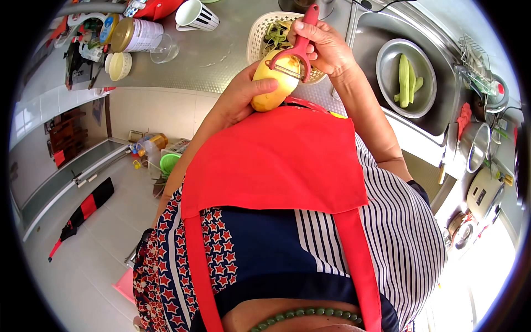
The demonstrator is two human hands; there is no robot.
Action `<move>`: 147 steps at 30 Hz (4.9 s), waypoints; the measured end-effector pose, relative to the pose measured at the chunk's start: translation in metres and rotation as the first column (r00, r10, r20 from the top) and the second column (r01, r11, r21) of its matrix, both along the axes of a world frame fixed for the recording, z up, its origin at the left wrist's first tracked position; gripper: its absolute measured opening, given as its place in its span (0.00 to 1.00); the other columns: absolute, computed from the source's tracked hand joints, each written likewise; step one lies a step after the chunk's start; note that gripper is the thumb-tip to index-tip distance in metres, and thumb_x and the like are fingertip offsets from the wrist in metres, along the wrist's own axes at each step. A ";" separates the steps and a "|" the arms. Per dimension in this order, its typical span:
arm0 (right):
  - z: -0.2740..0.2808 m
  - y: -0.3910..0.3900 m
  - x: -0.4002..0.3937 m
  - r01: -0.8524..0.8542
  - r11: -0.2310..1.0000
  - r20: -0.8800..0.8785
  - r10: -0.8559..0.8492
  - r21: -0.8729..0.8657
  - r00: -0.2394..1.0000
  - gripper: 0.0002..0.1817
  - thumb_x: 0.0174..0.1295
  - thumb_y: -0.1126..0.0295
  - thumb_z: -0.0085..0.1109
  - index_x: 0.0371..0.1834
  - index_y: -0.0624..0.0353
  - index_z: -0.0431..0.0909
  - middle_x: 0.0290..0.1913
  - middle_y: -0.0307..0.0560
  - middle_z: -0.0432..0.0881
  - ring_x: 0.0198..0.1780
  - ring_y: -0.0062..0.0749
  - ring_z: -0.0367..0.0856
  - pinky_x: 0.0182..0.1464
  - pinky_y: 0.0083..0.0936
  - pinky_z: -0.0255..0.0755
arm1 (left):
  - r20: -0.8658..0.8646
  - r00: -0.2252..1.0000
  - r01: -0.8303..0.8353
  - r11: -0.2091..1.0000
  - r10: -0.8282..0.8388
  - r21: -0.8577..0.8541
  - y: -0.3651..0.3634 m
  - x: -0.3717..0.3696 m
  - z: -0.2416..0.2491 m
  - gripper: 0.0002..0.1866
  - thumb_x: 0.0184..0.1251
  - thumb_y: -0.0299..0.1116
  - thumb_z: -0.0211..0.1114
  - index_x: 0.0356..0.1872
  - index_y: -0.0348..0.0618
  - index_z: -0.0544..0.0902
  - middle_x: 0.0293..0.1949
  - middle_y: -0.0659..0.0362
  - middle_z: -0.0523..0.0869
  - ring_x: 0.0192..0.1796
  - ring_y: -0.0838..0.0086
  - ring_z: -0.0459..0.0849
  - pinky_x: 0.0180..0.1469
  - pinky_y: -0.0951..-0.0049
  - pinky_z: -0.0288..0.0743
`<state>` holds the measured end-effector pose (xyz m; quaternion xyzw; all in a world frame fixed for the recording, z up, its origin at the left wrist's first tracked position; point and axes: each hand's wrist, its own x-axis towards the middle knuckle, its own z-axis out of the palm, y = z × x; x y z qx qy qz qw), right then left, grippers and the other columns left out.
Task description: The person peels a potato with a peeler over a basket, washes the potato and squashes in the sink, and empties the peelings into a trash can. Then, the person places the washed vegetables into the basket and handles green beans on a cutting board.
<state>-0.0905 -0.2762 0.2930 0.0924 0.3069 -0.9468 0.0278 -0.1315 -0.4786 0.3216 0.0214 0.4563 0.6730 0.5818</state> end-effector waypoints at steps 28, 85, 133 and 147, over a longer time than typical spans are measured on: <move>-0.039 -0.051 -0.014 0.490 0.667 -0.163 -0.491 0.561 0.856 0.09 0.65 0.66 0.55 0.41 0.59 0.78 0.36 0.38 0.80 0.37 0.20 0.76 0.39 0.18 0.72 | -0.203 0.970 -0.152 0.987 0.138 -0.058 0.014 0.000 -0.028 0.26 0.71 0.47 0.48 0.60 0.37 0.64 0.51 0.55 0.75 0.51 0.71 0.76 0.50 0.68 0.74; -0.023 0.013 0.012 0.130 0.989 0.073 -0.135 0.066 0.988 0.08 0.55 0.72 0.63 0.36 0.60 0.76 0.29 0.43 0.80 0.32 0.28 0.81 0.36 0.23 0.76 | -0.849 0.450 0.022 0.954 -0.278 -0.301 0.008 0.003 -0.001 0.35 0.36 0.36 0.74 0.52 0.45 0.69 0.42 0.52 0.82 0.45 0.61 0.81 0.48 0.66 0.74; -0.003 -0.004 0.024 0.149 0.972 -0.013 -0.149 0.181 0.989 0.09 0.55 0.70 0.64 0.35 0.60 0.76 0.31 0.43 0.80 0.35 0.31 0.83 0.41 0.25 0.77 | -0.777 0.421 -0.080 0.834 -0.468 -0.546 0.011 0.009 0.009 0.37 0.37 0.37 0.71 0.54 0.40 0.68 0.43 0.47 0.81 0.47 0.56 0.80 0.50 0.63 0.73; -0.043 0.024 0.019 0.415 0.802 0.010 -0.464 0.429 0.886 0.07 0.58 0.72 0.60 0.37 0.61 0.75 0.33 0.48 0.82 0.39 0.33 0.82 0.45 0.27 0.75 | -0.835 0.425 -0.106 0.897 -0.349 -0.429 0.006 0.012 0.017 0.37 0.36 0.37 0.74 0.53 0.43 0.69 0.46 0.50 0.80 0.49 0.59 0.79 0.51 0.65 0.73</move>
